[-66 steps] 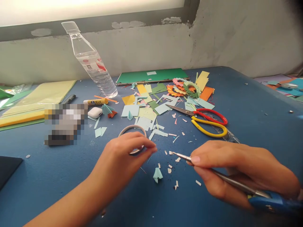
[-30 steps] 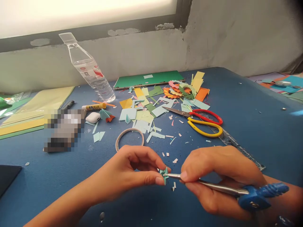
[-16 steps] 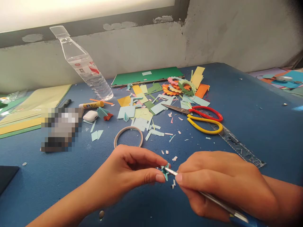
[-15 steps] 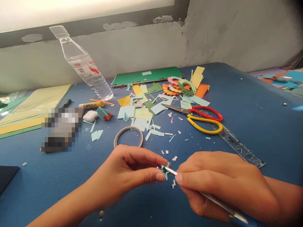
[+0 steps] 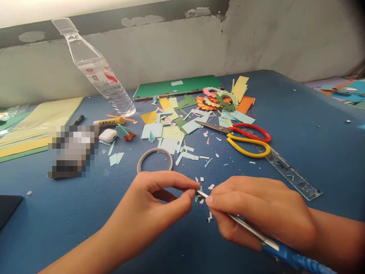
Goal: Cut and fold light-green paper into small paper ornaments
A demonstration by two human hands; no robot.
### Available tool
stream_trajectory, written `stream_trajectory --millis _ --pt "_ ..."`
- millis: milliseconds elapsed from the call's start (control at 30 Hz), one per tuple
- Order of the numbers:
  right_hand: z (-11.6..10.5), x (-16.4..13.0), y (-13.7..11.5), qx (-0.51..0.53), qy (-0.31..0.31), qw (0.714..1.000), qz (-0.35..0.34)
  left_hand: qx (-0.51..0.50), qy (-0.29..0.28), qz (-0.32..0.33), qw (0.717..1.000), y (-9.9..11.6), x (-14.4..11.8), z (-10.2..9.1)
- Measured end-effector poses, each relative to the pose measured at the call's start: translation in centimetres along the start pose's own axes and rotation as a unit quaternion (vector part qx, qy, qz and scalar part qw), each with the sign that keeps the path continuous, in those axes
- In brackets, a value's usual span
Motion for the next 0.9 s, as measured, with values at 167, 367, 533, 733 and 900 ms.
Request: stream_trajectory --millis 167,367,533,733,900 --pt "0.3 0.0 -0.2 -0.049 -0.001 0.999 0.006 0.049 0.026 0.01 0.998 0.0 0.0 0.2" --pt "-0.1 0.3 -0.3 -0.031 0.034 0.999 0.02 -0.011 -0.016 0.003 1.0 -0.3 0.4 -0.2" --pt "-0.2 1.1 -0.5 0.054 0.09 0.993 0.048 -0.179 -0.109 -0.083 0.974 -1.1 0.9 -0.8" --pt "-0.4 1.1 -0.7 0.143 0.11 0.978 0.101 -0.236 -0.102 -0.037 0.966 -1.1 0.9 -0.6" --pt "-0.9 1.6 -0.7 0.109 0.079 0.99 0.041 -0.078 -0.064 0.105 0.989 -0.9 0.3 -0.3"
Point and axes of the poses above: each hand's wrist, its own x-axis towards the middle knuckle, its own z-axis out of the palm, y = z × x, the point moved 1 cm from there along x, towards the middle knuckle, and after that the axes turned 7 degrees about z, right-handed, at the moved point
